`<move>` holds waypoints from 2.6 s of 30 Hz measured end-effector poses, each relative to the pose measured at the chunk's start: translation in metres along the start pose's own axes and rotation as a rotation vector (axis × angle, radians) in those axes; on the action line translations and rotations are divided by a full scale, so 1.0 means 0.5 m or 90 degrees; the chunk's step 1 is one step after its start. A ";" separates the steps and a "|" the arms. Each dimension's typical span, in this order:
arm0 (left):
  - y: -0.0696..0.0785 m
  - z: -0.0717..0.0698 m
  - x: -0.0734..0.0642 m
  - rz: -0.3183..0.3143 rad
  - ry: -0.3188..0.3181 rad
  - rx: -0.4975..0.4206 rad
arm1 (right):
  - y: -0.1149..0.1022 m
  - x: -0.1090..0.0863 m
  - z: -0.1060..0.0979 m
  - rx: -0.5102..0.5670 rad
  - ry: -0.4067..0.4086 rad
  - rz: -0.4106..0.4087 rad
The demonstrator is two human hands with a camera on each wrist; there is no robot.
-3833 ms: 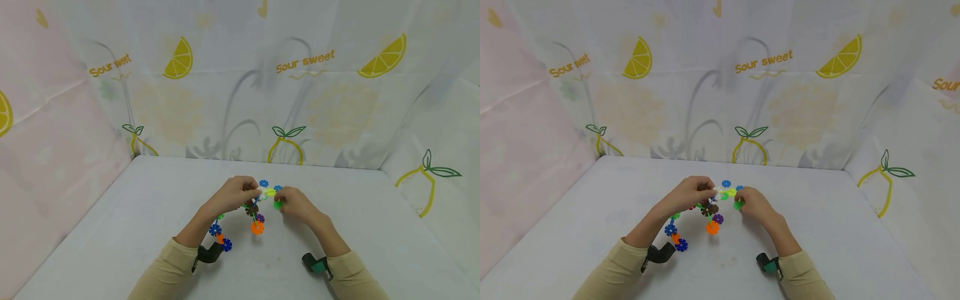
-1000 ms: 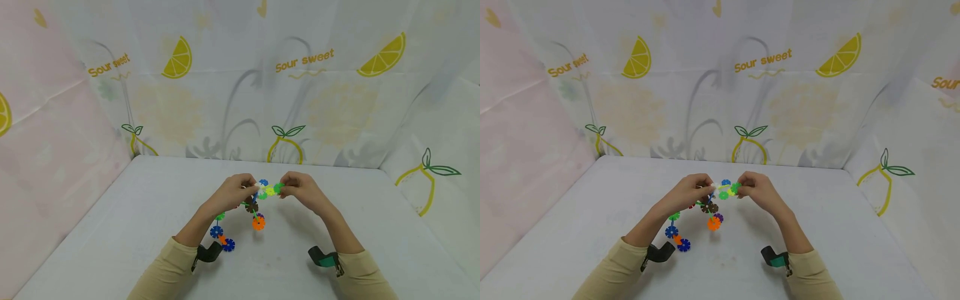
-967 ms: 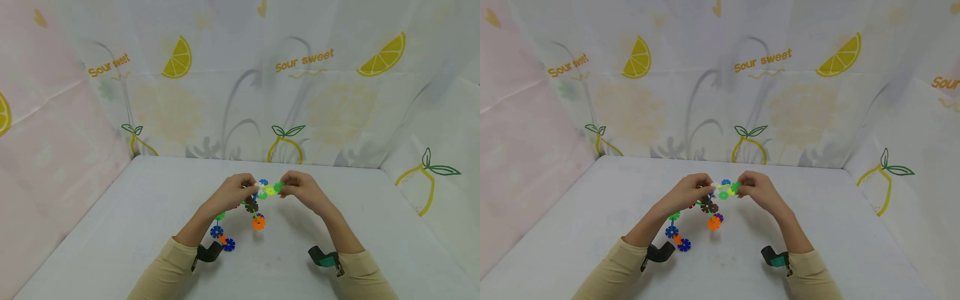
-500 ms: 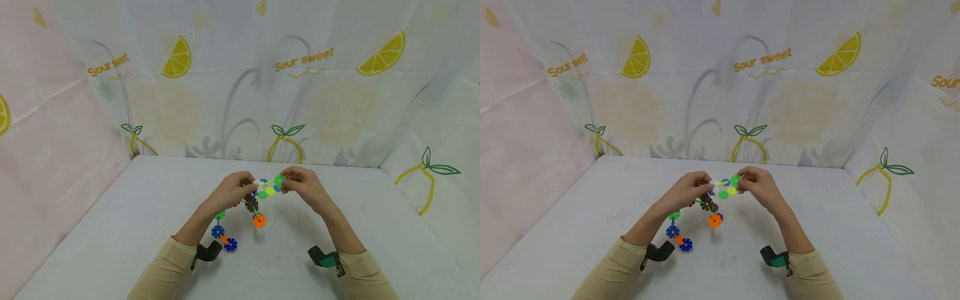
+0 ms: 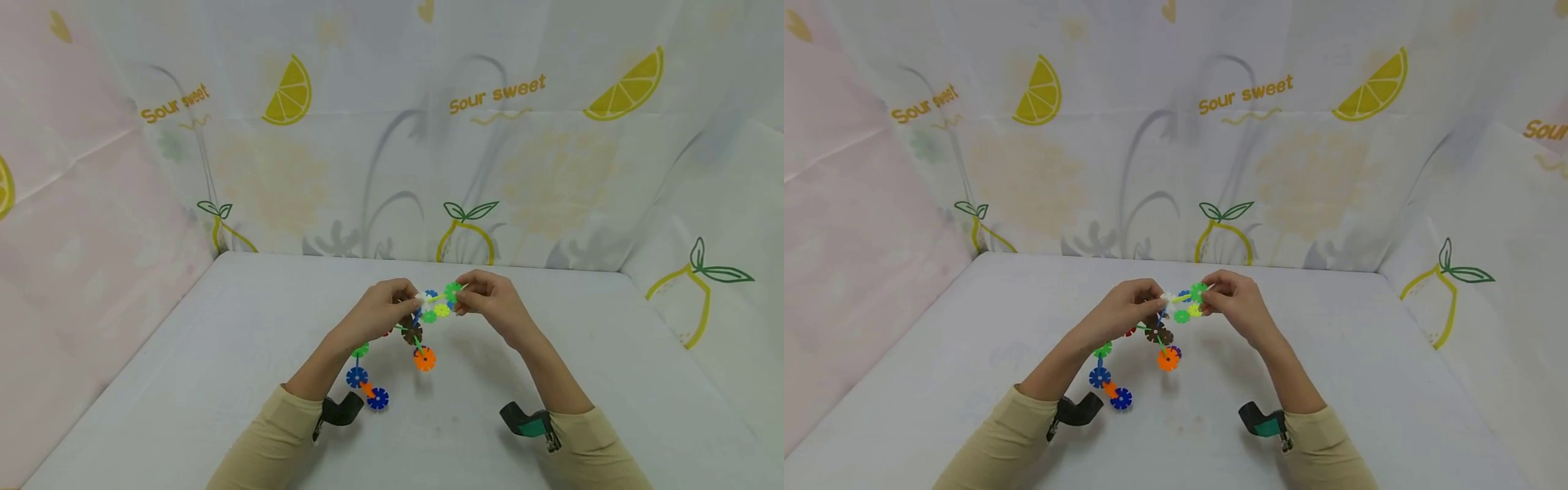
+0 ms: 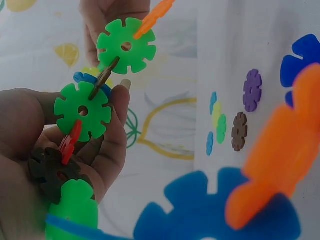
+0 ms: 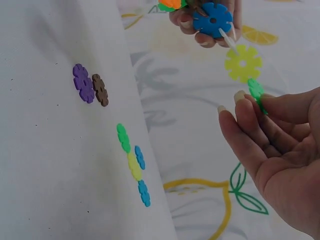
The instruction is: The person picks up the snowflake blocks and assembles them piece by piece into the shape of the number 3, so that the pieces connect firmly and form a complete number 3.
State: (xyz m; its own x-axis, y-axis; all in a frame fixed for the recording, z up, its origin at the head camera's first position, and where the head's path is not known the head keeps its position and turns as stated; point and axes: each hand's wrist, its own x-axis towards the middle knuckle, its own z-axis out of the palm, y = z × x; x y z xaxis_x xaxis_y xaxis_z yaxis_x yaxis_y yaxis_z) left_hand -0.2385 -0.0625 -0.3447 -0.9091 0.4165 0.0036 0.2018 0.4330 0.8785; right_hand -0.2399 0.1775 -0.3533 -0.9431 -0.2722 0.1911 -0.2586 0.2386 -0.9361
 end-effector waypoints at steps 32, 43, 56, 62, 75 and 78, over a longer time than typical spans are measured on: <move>-0.001 0.010 -0.003 0.003 0.029 0.038 | -0.011 -0.004 0.029 -0.038 0.047 0.003; 0.002 0.012 -0.006 0.031 0.052 0.082 | -0.020 -0.008 0.041 -0.081 0.083 -0.022; 0.016 0.016 -0.016 0.013 0.060 0.064 | -0.025 -0.012 0.054 -0.054 0.129 -0.031; 0.021 0.017 -0.018 0.015 0.069 0.071 | -0.027 -0.012 0.049 -0.040 0.110 -0.040; 0.030 0.017 -0.023 0.040 0.091 0.087 | -0.031 -0.014 0.046 -0.046 0.101 -0.081; 0.032 0.015 -0.023 0.050 0.081 0.079 | -0.032 -0.014 0.041 -0.025 0.099 -0.080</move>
State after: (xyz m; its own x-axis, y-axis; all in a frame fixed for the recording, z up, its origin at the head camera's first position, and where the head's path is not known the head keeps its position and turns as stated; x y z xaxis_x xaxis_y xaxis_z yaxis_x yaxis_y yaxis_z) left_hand -0.2219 -0.0543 -0.3341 -0.9259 0.3520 0.1374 0.3105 0.5015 0.8075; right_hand -0.2250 0.1565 -0.3455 -0.9229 -0.1553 0.3523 -0.3816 0.2484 -0.8903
